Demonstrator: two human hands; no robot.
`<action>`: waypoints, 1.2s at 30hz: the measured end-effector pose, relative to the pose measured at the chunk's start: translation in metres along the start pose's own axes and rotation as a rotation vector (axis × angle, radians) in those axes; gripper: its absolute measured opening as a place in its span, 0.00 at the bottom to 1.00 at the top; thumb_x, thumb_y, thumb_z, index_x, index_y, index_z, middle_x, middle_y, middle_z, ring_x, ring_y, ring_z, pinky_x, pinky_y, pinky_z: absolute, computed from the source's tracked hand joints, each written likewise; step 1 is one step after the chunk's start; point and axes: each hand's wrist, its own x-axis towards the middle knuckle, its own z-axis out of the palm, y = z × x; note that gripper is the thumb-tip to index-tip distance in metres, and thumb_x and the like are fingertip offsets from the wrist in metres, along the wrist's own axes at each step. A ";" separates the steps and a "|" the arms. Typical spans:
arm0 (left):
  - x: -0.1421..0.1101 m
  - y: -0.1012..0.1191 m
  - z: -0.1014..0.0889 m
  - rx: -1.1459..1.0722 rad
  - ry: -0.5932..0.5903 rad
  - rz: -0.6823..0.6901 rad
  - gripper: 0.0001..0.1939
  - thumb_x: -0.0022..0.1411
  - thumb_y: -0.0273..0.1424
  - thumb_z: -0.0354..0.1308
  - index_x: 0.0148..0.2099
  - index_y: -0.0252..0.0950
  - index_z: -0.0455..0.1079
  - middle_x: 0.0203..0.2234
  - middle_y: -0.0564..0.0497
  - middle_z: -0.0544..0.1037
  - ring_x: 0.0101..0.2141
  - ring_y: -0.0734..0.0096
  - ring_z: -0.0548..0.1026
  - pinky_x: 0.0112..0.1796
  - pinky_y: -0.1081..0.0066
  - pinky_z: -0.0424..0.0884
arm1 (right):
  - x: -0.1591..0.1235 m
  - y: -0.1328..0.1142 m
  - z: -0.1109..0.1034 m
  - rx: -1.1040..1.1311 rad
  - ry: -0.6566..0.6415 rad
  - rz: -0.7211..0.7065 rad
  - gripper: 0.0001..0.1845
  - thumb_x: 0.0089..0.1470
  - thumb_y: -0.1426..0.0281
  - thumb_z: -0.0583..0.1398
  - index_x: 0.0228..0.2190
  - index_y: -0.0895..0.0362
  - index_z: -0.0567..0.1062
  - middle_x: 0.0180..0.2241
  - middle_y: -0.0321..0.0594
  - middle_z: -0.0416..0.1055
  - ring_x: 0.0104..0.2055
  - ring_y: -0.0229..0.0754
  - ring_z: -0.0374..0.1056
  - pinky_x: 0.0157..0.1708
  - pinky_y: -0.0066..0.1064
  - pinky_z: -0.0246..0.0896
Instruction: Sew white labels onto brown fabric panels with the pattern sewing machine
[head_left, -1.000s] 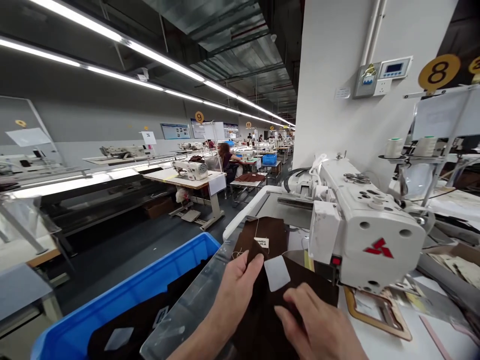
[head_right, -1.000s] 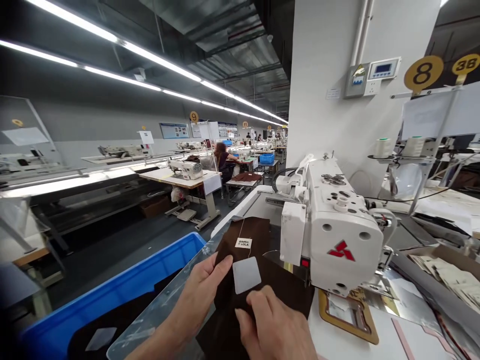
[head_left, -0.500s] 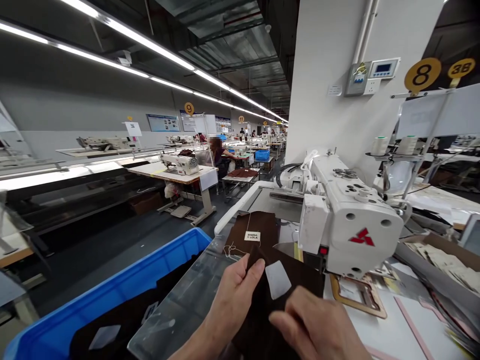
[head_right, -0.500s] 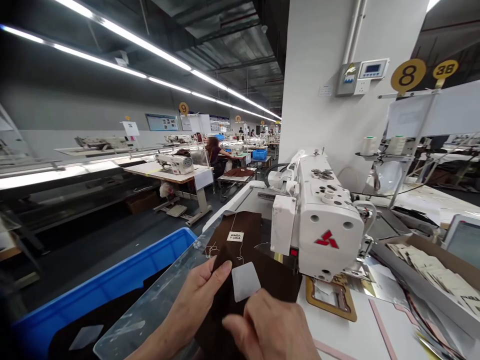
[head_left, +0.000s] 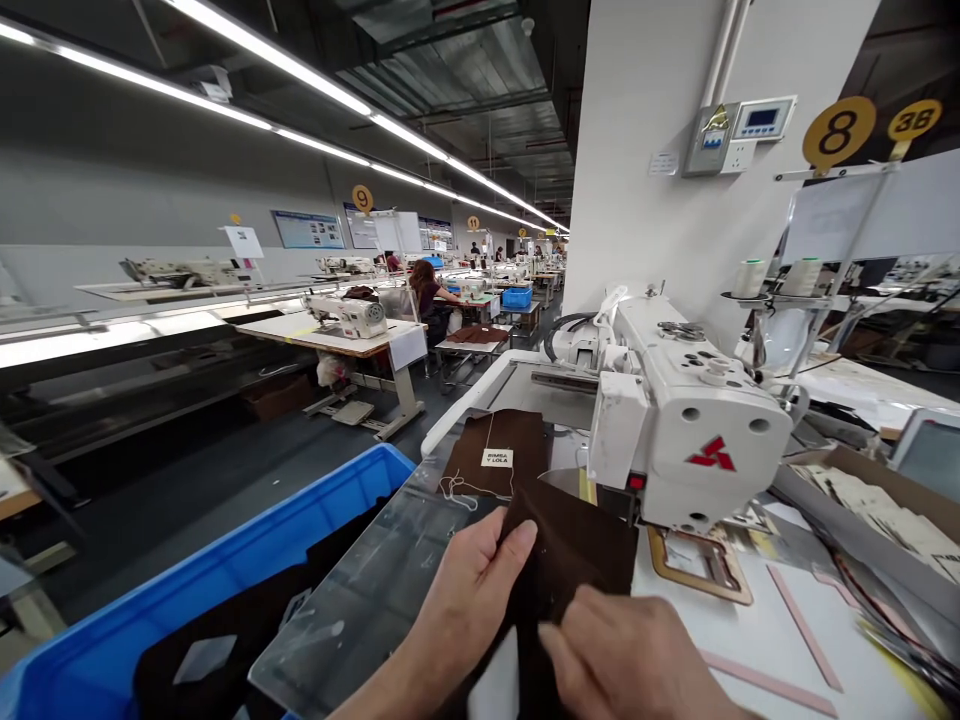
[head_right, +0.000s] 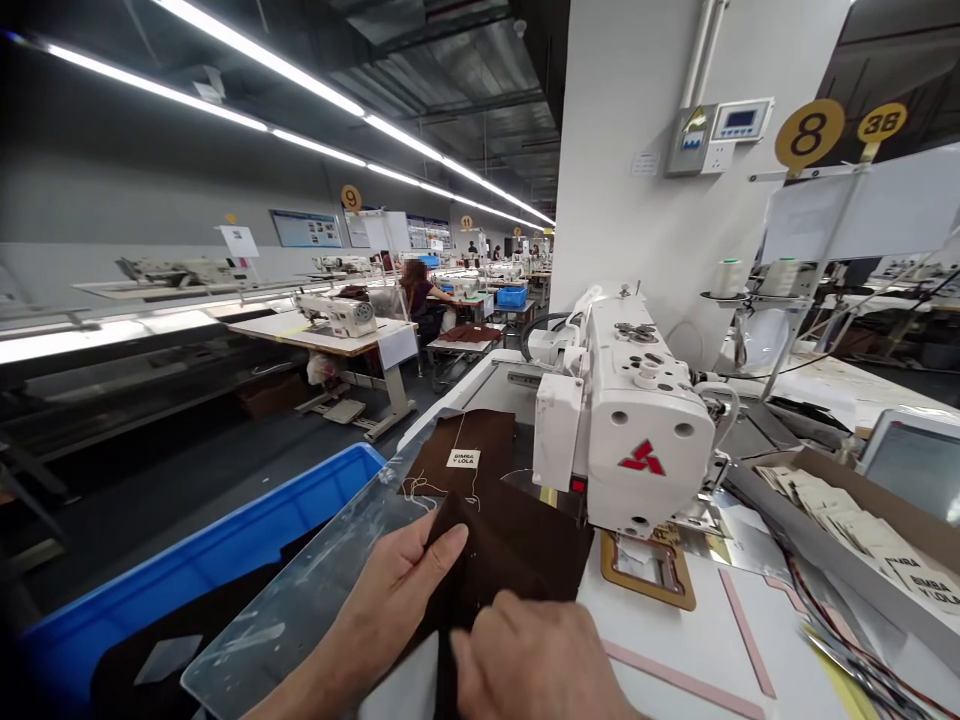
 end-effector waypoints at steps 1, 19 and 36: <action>0.001 0.000 0.001 -0.009 0.000 -0.002 0.20 0.73 0.46 0.55 0.36 0.36 0.69 0.29 0.51 0.73 0.30 0.67 0.68 0.33 0.71 0.66 | 0.002 0.004 0.000 0.048 -0.004 0.060 0.21 0.73 0.67 0.50 0.25 0.52 0.64 0.21 0.30 0.65 0.18 0.35 0.61 0.20 0.33 0.49; 0.015 -0.008 0.040 -0.114 -0.094 -0.047 0.20 0.71 0.46 0.58 0.35 0.35 0.73 0.29 0.51 0.74 0.32 0.67 0.69 0.35 0.72 0.67 | -0.013 0.025 -0.001 0.228 0.193 0.384 0.06 0.72 0.67 0.52 0.47 0.50 0.68 0.39 0.37 0.71 0.34 0.41 0.74 0.30 0.31 0.68; 0.008 -0.002 0.038 0.018 -0.098 -0.050 0.22 0.73 0.47 0.54 0.32 0.36 0.68 0.23 0.55 0.67 0.24 0.72 0.63 0.28 0.73 0.62 | -0.034 0.013 -0.025 0.061 0.210 0.264 0.15 0.71 0.69 0.52 0.29 0.51 0.63 0.24 0.30 0.62 0.20 0.36 0.63 0.21 0.33 0.49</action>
